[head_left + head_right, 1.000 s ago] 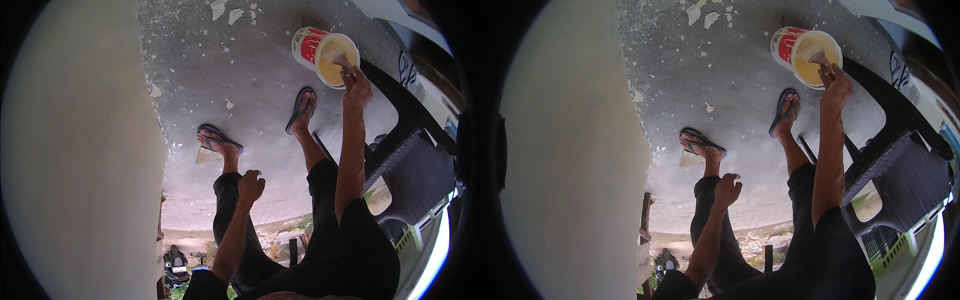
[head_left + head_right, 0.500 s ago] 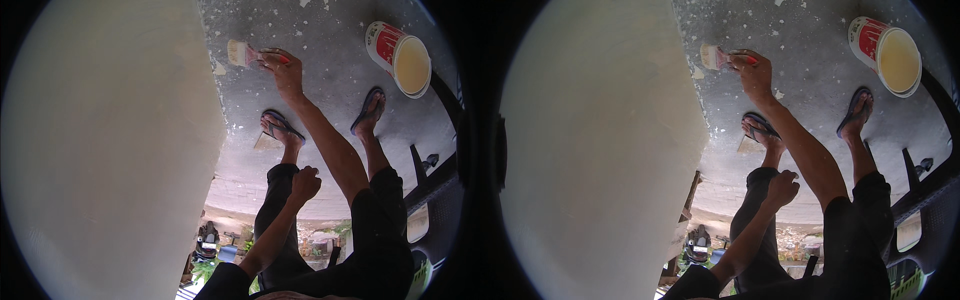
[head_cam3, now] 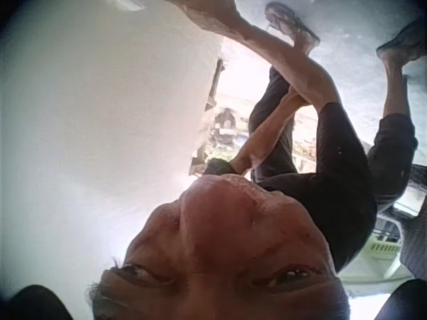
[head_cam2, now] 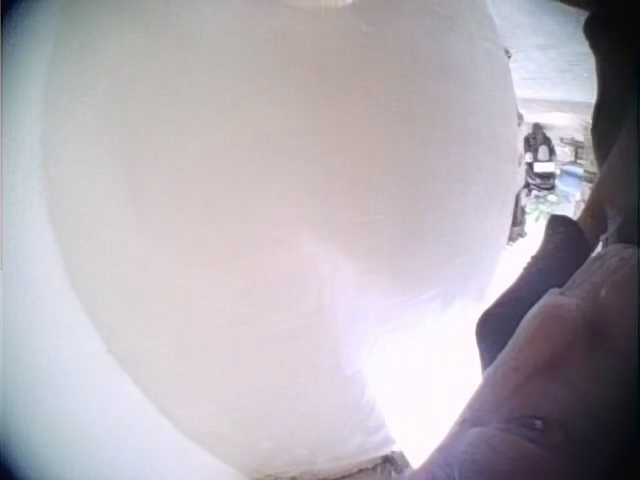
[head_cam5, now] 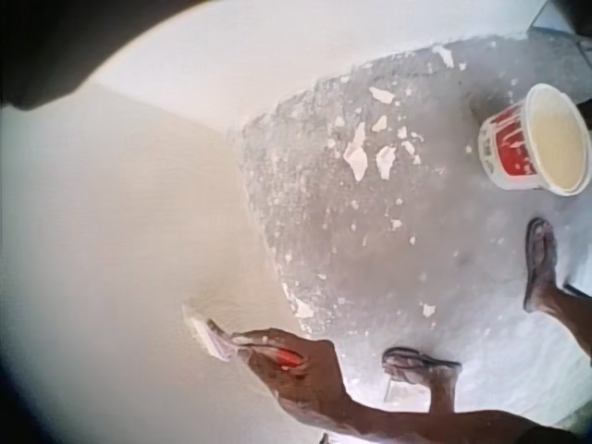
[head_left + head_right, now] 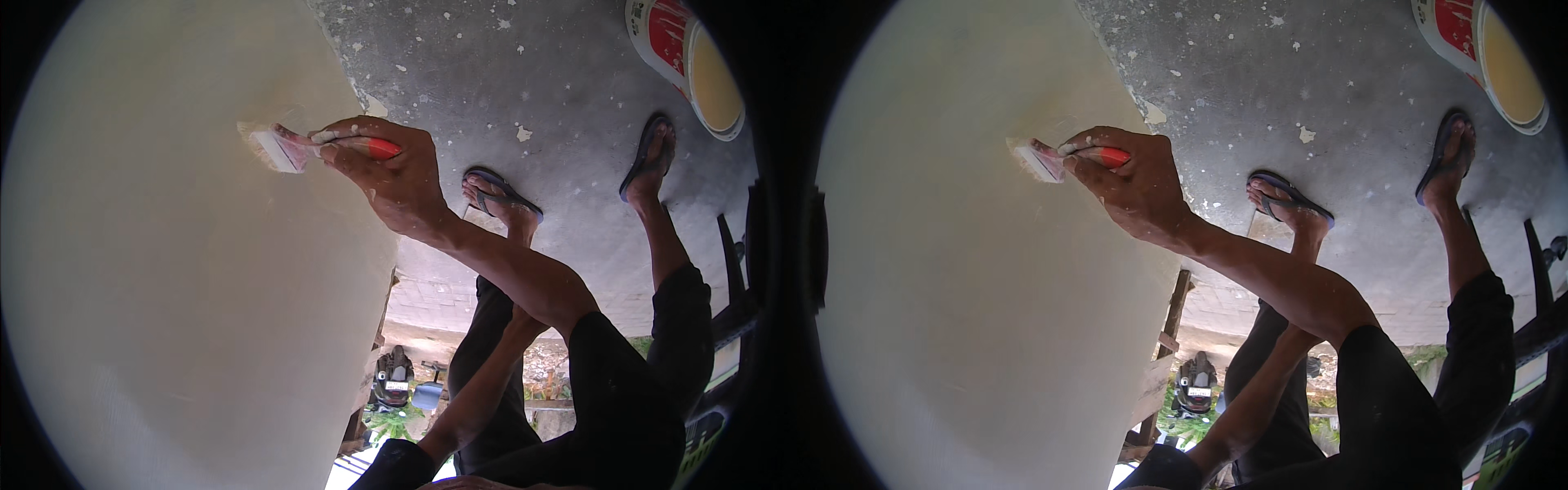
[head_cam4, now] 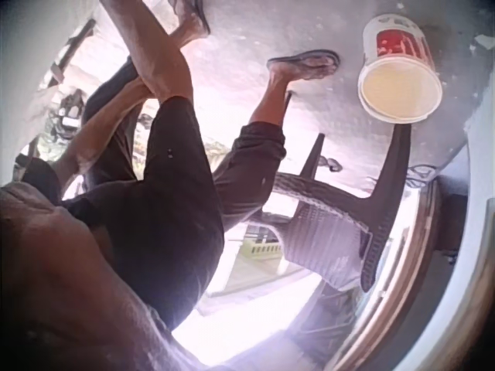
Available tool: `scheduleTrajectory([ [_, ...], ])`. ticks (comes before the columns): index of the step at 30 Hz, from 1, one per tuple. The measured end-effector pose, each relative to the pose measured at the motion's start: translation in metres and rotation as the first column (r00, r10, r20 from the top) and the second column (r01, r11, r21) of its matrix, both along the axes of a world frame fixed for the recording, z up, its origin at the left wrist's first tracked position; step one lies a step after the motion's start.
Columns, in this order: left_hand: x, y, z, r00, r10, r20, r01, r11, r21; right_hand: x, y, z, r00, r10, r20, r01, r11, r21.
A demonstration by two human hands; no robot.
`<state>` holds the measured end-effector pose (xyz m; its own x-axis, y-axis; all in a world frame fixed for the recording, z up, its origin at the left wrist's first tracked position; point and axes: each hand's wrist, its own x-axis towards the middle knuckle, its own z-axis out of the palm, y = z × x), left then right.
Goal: The person paints the exterior wall of a house using a paintbrush and a bucket of paint, then moves a chair aside.
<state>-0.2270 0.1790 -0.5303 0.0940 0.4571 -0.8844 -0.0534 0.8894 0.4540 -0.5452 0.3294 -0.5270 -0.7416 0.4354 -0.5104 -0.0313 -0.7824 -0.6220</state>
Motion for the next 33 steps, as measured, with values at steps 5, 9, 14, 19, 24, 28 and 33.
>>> scheduleTrajectory([
  [5,-0.03,0.028,0.01,0.901,0.014,-0.433,0.073,0.98,0.184,0.004,0.005,-0.082,0.985,-0.149,-0.087,0.11,0.931,-0.347],
  [9,-0.033,0.043,0.017,0.911,0.131,-0.392,-0.093,0.989,0.116,0.007,0.016,-0.181,0.971,-0.166,0.173,0.184,0.979,-0.091],
  [14,-0.032,0.034,0.01,0.892,0.062,-0.448,-0.005,0.992,0.128,-0.015,-0.008,-0.172,0.944,-0.195,0.267,0.194,0.981,0.029],
  [19,-0.037,0.034,0.013,0.835,0.164,-0.525,-0.027,0.966,0.257,-0.041,-0.003,-0.063,0.973,-0.11,0.201,0.063,0.972,0.226],
  [24,-0.049,0.036,0.01,0.874,0.14,-0.465,-0.018,0.966,0.257,-0.038,0.032,0.004,0.955,-0.219,-0.201,0.225,0.974,0.007],
  [28,-0.061,0.041,0.011,0.963,-0.016,-0.268,0.025,0.999,0.029,-0.047,0.028,-0.081,0.985,-0.131,-0.113,0.099,0.963,-0.252],
  [33,-0.064,0.054,0.019,0.956,-0.096,-0.277,0.106,0.994,0.021,-0.028,0.042,-0.181,0.966,-0.22,0.133,0.224,0.975,-0.014],
])
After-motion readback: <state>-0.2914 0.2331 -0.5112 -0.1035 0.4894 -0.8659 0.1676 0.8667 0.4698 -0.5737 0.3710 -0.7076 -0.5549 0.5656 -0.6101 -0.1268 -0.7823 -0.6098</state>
